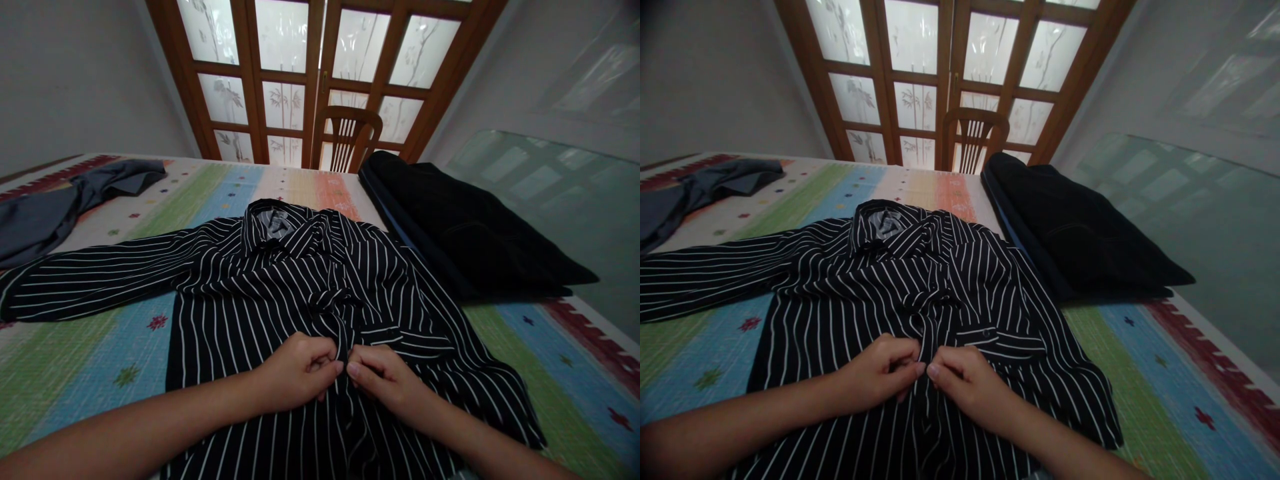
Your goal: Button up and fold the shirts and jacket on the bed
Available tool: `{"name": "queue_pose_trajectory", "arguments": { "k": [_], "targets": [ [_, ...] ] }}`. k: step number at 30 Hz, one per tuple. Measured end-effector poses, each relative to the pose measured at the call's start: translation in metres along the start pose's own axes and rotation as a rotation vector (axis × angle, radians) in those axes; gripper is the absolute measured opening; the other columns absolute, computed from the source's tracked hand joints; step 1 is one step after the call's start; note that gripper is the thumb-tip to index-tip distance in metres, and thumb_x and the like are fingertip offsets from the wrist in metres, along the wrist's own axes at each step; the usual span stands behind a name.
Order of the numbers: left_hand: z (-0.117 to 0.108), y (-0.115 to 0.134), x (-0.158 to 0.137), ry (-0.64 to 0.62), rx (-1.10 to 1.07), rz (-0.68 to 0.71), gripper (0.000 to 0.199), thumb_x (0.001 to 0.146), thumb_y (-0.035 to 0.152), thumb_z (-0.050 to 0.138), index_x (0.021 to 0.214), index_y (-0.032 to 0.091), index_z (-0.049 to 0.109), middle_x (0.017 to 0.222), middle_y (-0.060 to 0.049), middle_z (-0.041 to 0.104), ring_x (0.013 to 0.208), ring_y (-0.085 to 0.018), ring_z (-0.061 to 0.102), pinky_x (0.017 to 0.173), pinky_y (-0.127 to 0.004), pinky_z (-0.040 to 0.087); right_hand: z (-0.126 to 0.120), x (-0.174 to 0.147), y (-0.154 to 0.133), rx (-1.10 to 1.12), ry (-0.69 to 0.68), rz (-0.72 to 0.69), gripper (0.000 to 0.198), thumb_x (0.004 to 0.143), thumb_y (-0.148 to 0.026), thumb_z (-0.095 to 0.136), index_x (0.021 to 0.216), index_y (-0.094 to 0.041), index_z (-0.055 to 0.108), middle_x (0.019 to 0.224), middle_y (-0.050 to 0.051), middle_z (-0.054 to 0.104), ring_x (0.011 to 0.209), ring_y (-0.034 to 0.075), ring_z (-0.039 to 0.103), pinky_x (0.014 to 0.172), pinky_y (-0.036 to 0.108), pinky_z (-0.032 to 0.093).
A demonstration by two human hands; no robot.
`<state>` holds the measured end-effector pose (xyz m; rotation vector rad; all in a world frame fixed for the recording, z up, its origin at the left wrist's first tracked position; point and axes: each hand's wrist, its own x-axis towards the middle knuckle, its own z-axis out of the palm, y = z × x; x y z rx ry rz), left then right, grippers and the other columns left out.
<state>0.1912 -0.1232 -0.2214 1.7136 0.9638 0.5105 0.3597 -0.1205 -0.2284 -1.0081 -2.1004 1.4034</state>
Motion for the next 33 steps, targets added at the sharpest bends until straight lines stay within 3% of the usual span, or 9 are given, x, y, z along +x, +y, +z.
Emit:
{"name": "queue_pose_trajectory", "arguments": {
  "k": [7, 15, 23, 29, 33],
  "targets": [
    [-0.001, -0.002, 0.001, -0.009, -0.008, -0.03, 0.024, 0.077, 0.028, 0.039, 0.058, 0.016, 0.046, 0.039, 0.008, 0.043, 0.035, -0.004, 0.038, 0.038, -0.013, 0.029, 0.003, -0.001, 0.003, -0.158, -0.017, -0.062, 0.034, 0.082, -0.036, 0.033, 0.053, -0.017, 0.035, 0.05, -0.006, 0.034, 0.047, 0.006, 0.033, 0.046, 0.019, 0.026],
    [-0.003, -0.004, 0.001, 0.026, -0.1, 0.027, 0.045, 0.083, 0.036, 0.022, 0.05, 0.015, 0.046, 0.036, 0.006, 0.041, 0.038, -0.005, 0.04, 0.046, -0.015, 0.035, 0.001, -0.003, 0.004, 0.032, 0.057, -0.005, 0.044, 0.083, -0.044, 0.024, 0.052, -0.017, 0.039, 0.045, -0.005, 0.034, 0.042, 0.007, 0.033, 0.043, 0.019, 0.028],
    [-0.03, 0.011, -0.002, 0.23, -0.085, 0.016, 0.049, 0.083, 0.038, 0.018, 0.052, 0.015, 0.048, 0.037, 0.005, 0.043, 0.036, -0.005, 0.036, 0.042, -0.016, 0.032, 0.0, 0.0, 0.001, -0.131, 0.142, -0.023, 0.04, 0.083, -0.038, 0.027, 0.049, -0.018, 0.034, 0.045, -0.005, 0.033, 0.043, 0.007, 0.034, 0.045, 0.02, 0.029],
    [-0.08, 0.015, 0.004, 0.415, 0.266, -0.022, 0.036, 0.081, 0.036, 0.027, 0.057, 0.017, 0.046, 0.041, 0.006, 0.046, 0.039, -0.006, 0.041, 0.047, -0.017, 0.033, -0.002, 0.003, 0.005, -0.311, 0.214, -0.037, 0.036, 0.082, -0.032, 0.027, 0.048, -0.019, 0.026, 0.046, -0.005, 0.033, 0.043, 0.008, 0.035, 0.044, 0.021, 0.027],
    [-0.119, 0.001, 0.009, 0.417, 0.802, -0.117, 0.034, 0.08, 0.035, 0.028, 0.061, 0.017, 0.05, 0.055, 0.001, 0.056, 0.053, -0.013, 0.051, 0.05, -0.021, 0.034, -0.01, 0.006, 0.002, -0.381, 0.249, -0.03, 0.034, 0.082, -0.029, 0.029, 0.05, -0.019, 0.03, 0.047, -0.004, 0.036, 0.044, 0.009, 0.038, 0.046, 0.021, 0.03]
  ]
}}
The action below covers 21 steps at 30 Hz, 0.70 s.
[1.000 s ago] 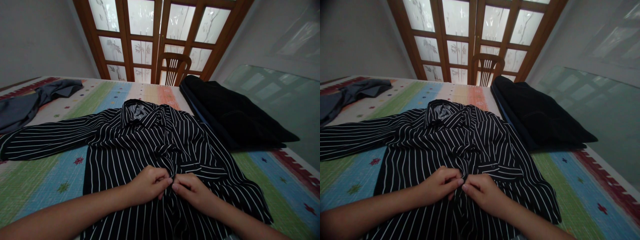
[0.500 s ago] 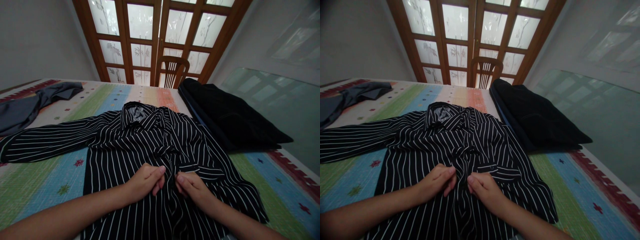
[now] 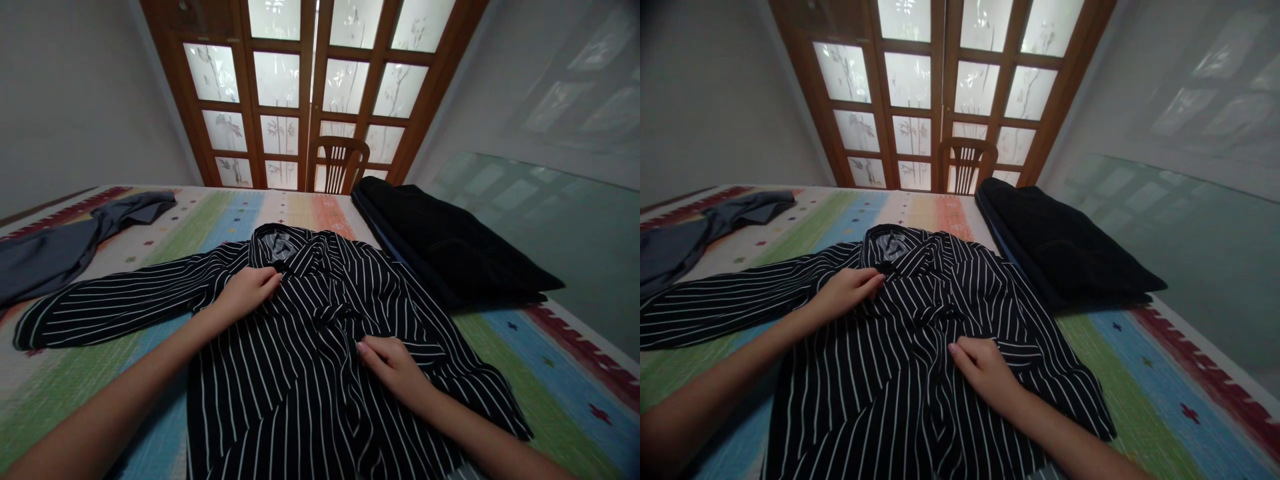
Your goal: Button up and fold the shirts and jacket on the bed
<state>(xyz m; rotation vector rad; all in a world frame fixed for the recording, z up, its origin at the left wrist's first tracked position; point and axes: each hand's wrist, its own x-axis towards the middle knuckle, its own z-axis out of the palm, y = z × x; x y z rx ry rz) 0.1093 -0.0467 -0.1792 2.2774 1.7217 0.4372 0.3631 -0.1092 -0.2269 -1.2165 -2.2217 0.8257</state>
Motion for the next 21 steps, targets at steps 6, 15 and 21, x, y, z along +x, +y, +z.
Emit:
{"name": "queue_pose_trajectory", "arguments": {
  "k": [6, 15, 21],
  "targets": [
    [-0.013, -0.047, 0.011, 0.205, 0.544, -0.121, 0.034, 0.081, 0.031, 0.022, 0.079, 0.016, 0.053, 0.078, -0.008, 0.06, 0.07, -0.021, 0.055, 0.051, -0.025, 0.033, -0.031, 0.039, 0.0, -0.124, 0.109, -0.099, 0.015, 0.079, -0.02, 0.038, 0.069, -0.018, 0.048, 0.07, 0.001, 0.048, 0.066, 0.012, 0.048, 0.063, 0.025, 0.038],
    [-0.026, -0.093, 0.013, 0.205, 0.566, -0.162, 0.03, 0.078, 0.026, 0.033, 0.099, 0.012, 0.049, 0.095, -0.012, 0.055, 0.09, -0.024, 0.049, 0.075, -0.033, 0.036, -0.041, 0.141, 0.009, -0.301, 0.09, -0.199, 0.029, 0.072, -0.005, 0.039, 0.096, -0.015, 0.053, 0.094, 0.007, 0.052, 0.086, 0.014, 0.05, 0.078, 0.029, 0.04],
    [-0.019, -0.12, 0.017, 0.104, 0.399, -0.16, 0.041, 0.078, 0.023, 0.033, 0.116, 0.007, 0.037, 0.112, -0.014, 0.049, 0.102, -0.024, 0.045, 0.084, -0.034, 0.034, -0.03, 0.19, -0.007, -0.538, -0.243, -0.428, 0.049, 0.066, -0.001, 0.041, 0.109, -0.02, 0.049, 0.122, 0.006, 0.039, 0.109, 0.016, 0.036, 0.09, 0.031, 0.03]
  ]
}}
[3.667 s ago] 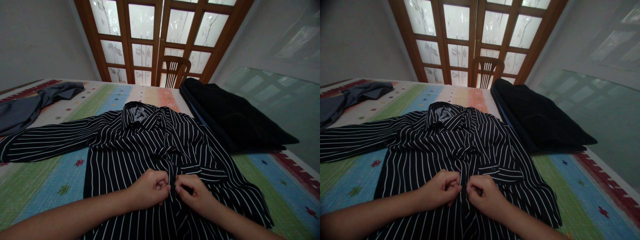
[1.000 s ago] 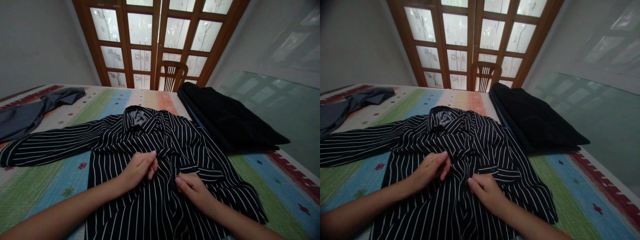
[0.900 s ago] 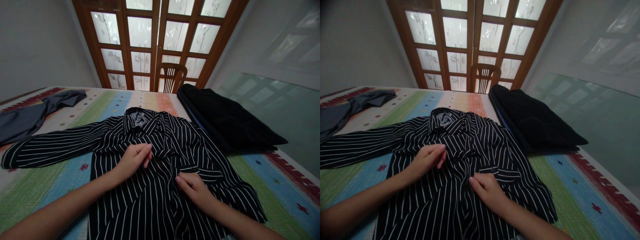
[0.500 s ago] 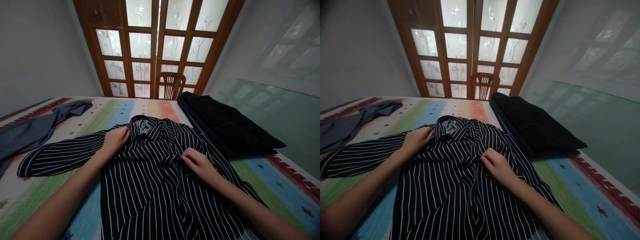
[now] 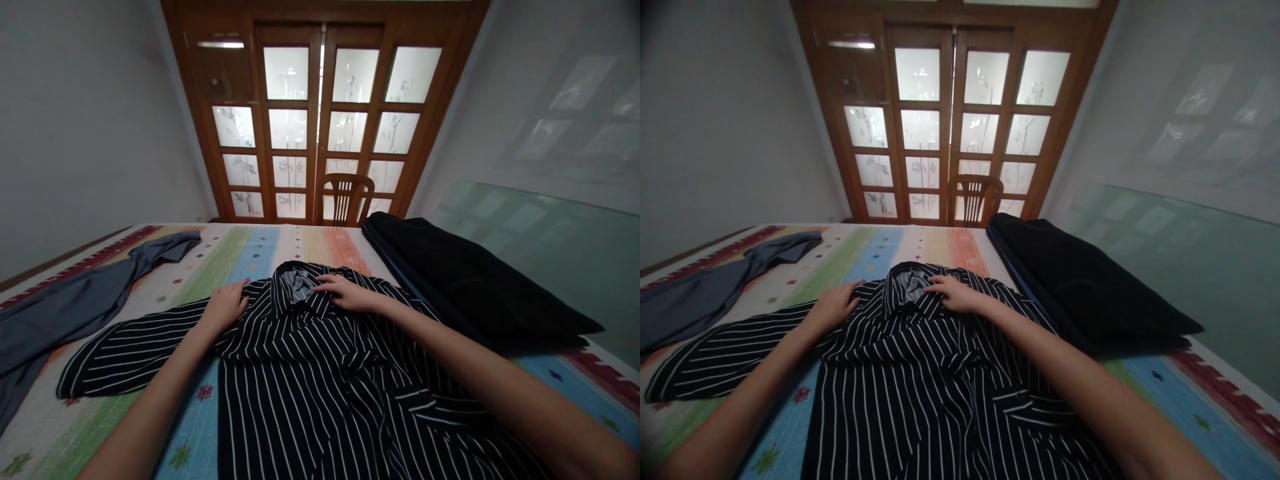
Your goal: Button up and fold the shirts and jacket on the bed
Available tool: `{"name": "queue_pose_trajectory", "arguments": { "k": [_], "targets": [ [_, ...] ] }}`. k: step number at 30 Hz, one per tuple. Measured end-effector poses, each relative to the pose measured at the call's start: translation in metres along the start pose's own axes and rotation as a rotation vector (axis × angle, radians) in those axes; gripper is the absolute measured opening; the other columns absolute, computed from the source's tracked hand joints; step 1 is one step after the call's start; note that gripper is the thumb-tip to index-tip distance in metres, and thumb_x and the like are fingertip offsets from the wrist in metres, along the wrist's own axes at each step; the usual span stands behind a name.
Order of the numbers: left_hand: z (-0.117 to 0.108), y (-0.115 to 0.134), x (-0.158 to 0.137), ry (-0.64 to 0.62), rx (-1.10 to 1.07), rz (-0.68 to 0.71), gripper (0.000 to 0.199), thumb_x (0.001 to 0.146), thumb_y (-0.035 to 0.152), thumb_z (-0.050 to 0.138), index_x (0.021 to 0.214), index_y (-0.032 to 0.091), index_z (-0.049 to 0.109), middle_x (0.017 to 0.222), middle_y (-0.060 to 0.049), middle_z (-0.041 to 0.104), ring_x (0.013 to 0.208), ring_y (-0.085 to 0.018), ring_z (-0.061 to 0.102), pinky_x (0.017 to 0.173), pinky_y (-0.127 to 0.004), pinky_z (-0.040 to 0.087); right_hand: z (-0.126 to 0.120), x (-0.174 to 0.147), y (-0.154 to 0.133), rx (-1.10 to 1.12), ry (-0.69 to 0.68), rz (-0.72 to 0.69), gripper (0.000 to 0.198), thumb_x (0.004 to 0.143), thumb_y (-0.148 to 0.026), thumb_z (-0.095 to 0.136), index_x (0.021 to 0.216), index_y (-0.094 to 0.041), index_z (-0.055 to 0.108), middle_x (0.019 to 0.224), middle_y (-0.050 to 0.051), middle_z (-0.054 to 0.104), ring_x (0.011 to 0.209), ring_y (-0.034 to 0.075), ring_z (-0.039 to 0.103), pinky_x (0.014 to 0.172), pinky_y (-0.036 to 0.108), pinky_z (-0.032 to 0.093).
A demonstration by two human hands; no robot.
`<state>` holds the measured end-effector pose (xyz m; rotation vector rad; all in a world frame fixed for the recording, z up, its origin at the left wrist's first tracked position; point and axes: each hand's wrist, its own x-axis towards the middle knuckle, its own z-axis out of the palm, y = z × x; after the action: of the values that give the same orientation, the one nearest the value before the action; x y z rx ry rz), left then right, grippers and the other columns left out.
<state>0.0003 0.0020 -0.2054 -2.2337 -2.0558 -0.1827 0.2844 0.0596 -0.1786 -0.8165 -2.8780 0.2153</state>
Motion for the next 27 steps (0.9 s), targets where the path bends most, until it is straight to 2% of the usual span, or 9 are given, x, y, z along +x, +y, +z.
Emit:
{"name": "queue_pose_trajectory", "arguments": {
  "k": [2, 4, 8, 12, 16, 19, 23, 27],
  "targets": [
    [0.006, -0.007, 0.002, -0.057, -0.062, 0.033, 0.047, 0.077, 0.025, 0.034, 0.12, 0.005, 0.03, 0.117, -0.015, 0.045, 0.104, -0.022, 0.044, 0.085, -0.031, 0.034, -0.003, 0.013, 0.002, -0.075, -0.12, -0.053, 0.049, 0.066, -0.005, 0.046, 0.111, -0.023, 0.048, 0.122, 0.003, 0.041, 0.108, 0.016, 0.037, 0.091, 0.031, 0.029],
    [0.011, -0.011, 0.004, -0.067, -0.094, 0.033, 0.05, 0.077, 0.026, 0.036, 0.121, 0.004, 0.028, 0.12, -0.015, 0.043, 0.106, -0.022, 0.043, 0.087, -0.031, 0.033, -0.005, 0.022, 0.006, -0.157, -0.183, -0.07, 0.044, 0.067, -0.013, 0.05, 0.109, -0.025, 0.05, 0.116, 0.002, 0.048, 0.105, 0.017, 0.04, 0.087, 0.031, 0.031],
    [0.012, -0.013, 0.005, -0.026, -0.123, -0.023, 0.051, 0.075, 0.028, 0.039, 0.12, 0.007, 0.031, 0.118, -0.014, 0.045, 0.106, -0.023, 0.043, 0.087, -0.033, 0.033, -0.011, 0.03, 0.016, -0.285, -0.207, -0.04, 0.026, 0.066, -0.025, 0.055, 0.091, -0.021, 0.061, 0.086, 0.004, 0.063, 0.084, 0.019, 0.052, 0.08, 0.035, 0.034],
    [0.005, -0.015, 0.003, -0.072, -0.155, -0.112, 0.048, 0.073, 0.032, 0.04, 0.114, 0.007, 0.04, 0.112, -0.015, 0.05, 0.101, -0.025, 0.047, 0.084, -0.033, 0.034, -0.023, 0.023, 0.029, -0.448, -0.189, -0.012, 0.011, 0.065, -0.021, 0.056, 0.07, -0.016, 0.064, 0.069, 0.008, 0.064, 0.077, 0.02, 0.053, 0.082, 0.037, 0.03],
    [-0.005, -0.02, -0.001, -0.127, -0.189, -0.116, 0.034, 0.072, 0.039, 0.04, 0.089, 0.016, 0.057, 0.09, -0.01, 0.062, 0.085, -0.025, 0.056, 0.071, -0.03, 0.04, -0.046, 0.003, 0.045, -0.59, -0.141, 0.025, 0.008, 0.066, -0.017, 0.056, 0.068, -0.015, 0.063, 0.073, 0.009, 0.064, 0.081, 0.021, 0.051, 0.087, 0.038, 0.024],
    [-0.014, -0.021, -0.002, -0.156, -0.209, -0.094, 0.03, 0.07, 0.04, 0.04, 0.073, 0.017, 0.059, 0.075, -0.008, 0.064, 0.073, -0.024, 0.058, 0.06, -0.027, 0.04, -0.07, -0.019, 0.054, -0.671, -0.107, 0.057, 0.008, 0.069, -0.017, 0.054, 0.068, -0.015, 0.062, 0.074, 0.009, 0.063, 0.079, 0.02, 0.05, 0.089, 0.038, 0.022],
    [-0.031, -0.02, -0.002, -0.127, -0.29, -0.068, 0.032, 0.069, 0.041, 0.038, 0.07, 0.016, 0.059, 0.069, -0.006, 0.064, 0.066, -0.021, 0.057, 0.056, -0.026, 0.039, -0.103, -0.05, 0.056, -0.761, -0.046, 0.087, 0.011, 0.072, -0.014, 0.049, 0.069, -0.015, 0.06, 0.072, 0.008, 0.061, 0.078, 0.019, 0.049, 0.091, 0.038, 0.019],
    [-0.062, -0.021, -0.007, -0.083, -0.399, -0.068, 0.034, 0.067, 0.044, 0.04, 0.072, 0.017, 0.059, 0.069, -0.003, 0.064, 0.066, -0.021, 0.057, 0.057, -0.026, 0.04, -0.125, -0.08, 0.044, -0.924, 0.094, 0.062, 0.017, 0.076, -0.012, 0.042, 0.07, -0.017, 0.057, 0.07, 0.005, 0.059, 0.078, 0.018, 0.048, 0.093, 0.038, 0.02]
  ]
}}
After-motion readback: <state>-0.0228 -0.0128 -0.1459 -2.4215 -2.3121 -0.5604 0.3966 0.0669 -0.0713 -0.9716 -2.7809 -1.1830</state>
